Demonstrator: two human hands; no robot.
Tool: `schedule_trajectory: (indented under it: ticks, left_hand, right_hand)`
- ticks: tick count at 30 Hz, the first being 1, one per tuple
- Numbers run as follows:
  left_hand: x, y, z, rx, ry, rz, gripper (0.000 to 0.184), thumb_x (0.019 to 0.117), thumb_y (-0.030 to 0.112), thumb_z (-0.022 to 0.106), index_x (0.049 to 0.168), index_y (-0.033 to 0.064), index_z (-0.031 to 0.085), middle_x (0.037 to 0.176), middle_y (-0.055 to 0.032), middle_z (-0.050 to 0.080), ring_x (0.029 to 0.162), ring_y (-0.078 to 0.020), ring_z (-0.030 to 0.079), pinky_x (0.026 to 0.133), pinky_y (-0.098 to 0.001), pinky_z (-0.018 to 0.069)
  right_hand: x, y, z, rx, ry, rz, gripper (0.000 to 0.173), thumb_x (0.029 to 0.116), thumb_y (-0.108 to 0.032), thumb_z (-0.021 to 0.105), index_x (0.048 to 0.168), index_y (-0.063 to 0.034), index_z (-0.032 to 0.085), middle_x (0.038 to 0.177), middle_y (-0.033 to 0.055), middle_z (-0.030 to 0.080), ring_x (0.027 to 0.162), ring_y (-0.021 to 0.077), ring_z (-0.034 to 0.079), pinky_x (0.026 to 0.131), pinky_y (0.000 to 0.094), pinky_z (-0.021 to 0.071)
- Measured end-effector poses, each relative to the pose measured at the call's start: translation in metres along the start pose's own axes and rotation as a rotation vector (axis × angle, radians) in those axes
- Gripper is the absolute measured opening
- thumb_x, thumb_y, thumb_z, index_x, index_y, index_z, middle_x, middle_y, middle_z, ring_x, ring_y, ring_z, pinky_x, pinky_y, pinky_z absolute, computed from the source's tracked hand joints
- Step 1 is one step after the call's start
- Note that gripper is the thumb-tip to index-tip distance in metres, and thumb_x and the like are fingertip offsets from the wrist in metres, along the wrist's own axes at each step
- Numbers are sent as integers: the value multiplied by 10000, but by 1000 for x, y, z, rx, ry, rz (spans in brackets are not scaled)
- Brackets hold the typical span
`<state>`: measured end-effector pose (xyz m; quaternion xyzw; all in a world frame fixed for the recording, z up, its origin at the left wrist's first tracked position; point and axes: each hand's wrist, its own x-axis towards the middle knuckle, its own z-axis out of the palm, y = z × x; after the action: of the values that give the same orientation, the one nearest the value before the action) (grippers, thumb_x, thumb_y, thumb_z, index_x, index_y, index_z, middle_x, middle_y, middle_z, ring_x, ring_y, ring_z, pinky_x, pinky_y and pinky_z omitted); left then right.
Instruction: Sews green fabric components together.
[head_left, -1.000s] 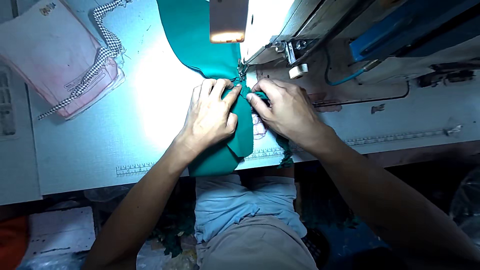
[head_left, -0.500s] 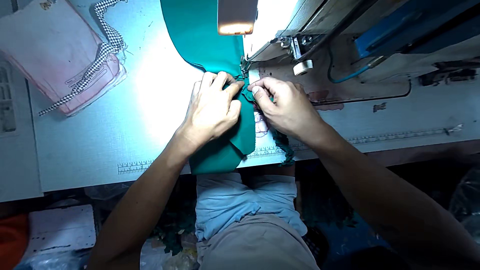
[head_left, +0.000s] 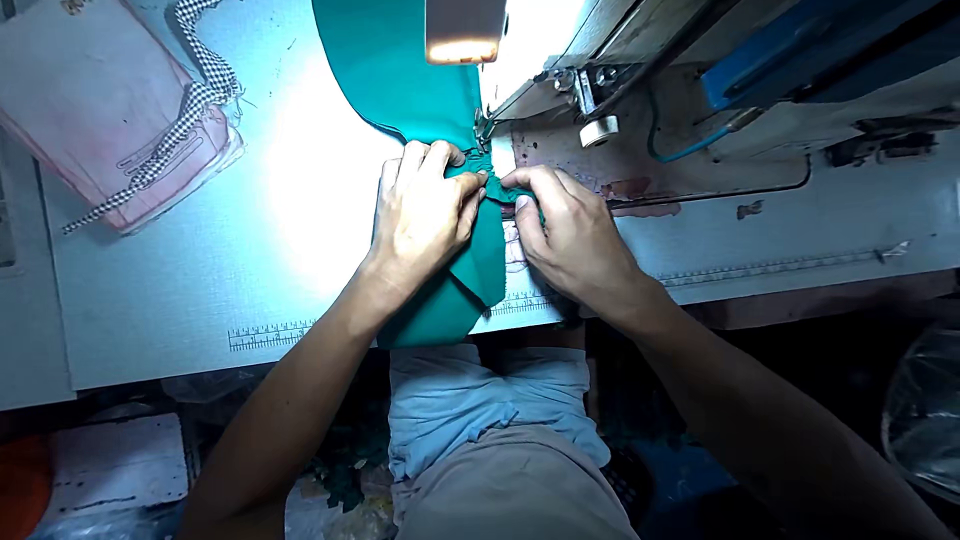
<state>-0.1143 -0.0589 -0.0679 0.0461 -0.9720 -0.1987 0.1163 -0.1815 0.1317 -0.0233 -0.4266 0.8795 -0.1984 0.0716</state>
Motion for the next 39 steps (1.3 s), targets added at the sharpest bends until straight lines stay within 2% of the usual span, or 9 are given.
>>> schedule_trajectory:
  ticks: [11,15,18,24,27,30,33,35,39]
  left_hand:
    - [5,6,-4,-59,-21,-101,412,1059,498,441,1096,284,791,1196,-20,671,1164,-241,572,966,-464,409]
    - [8,7,-4,-51,-25,-117,269,1001,439,582,1111,290,777,1158,-14,666,1139,-241,575,942,-454,421]
    - [7,8,-4,-25,-35,-107,278,1009,430,568,1130,287,774,1187,-24,661,1146,-251,575,948,-460,422]
    - [6,6,-1,11,-14,-73,288,1013,441,561,1128,290,777,1198,-29,663,1130,-254,580,927,-458,421]
    - [6,6,-2,5,-21,-79,286,1015,435,559,1125,286,778,1198,-33,663,1129,-257,577,920,-455,415]
    - [6,6,-2,4,-16,-74,286,1014,434,561,1121,283,779,1192,-34,665,1122,-258,580,916,-456,418]
    - [6,7,-2,11,-20,-77,286,1012,432,562,1130,286,777,1190,-31,664,1125,-259,581,923,-456,422]
    - [6,7,-2,12,-17,-75,283,1012,432,562,1127,288,777,1190,-27,663,1128,-259,580,926,-455,425]
    - [6,6,-4,-19,-29,-98,281,1015,434,561,1118,290,779,1178,-21,664,1138,-247,577,936,-453,426]
  right_hand:
    - [-2,1,1,-17,21,-25,229,1059,-233,566,1115,-46,684,901,140,667,742,270,670,624,425,549]
    - [-6,-6,7,-26,15,-5,261,1017,-188,635,1234,-49,677,1066,146,571,826,250,625,654,374,542]
    - [-9,-7,3,90,3,57,372,1038,-108,554,1402,-36,545,1165,184,659,929,281,685,775,424,576]
    - [-8,4,-1,-26,-32,87,267,1097,-269,457,1172,-48,587,804,148,633,666,315,653,535,467,497]
    - [-7,10,0,-72,-7,13,282,1058,-321,574,1096,-51,646,913,148,595,752,308,634,595,457,511]
    - [-7,11,0,-77,55,-63,255,1061,-188,564,1243,-32,651,1071,174,582,850,285,635,686,393,545]
    - [-7,11,1,-114,44,-109,357,1052,-99,532,1403,-65,590,1017,178,599,754,293,645,592,405,532]
    - [-8,14,5,-138,31,-124,293,1043,-89,533,1311,-53,646,925,157,593,696,289,626,549,411,510]
    - [-12,0,3,-32,42,-78,244,1064,-132,521,1225,-23,668,1016,161,701,820,274,703,684,407,574]
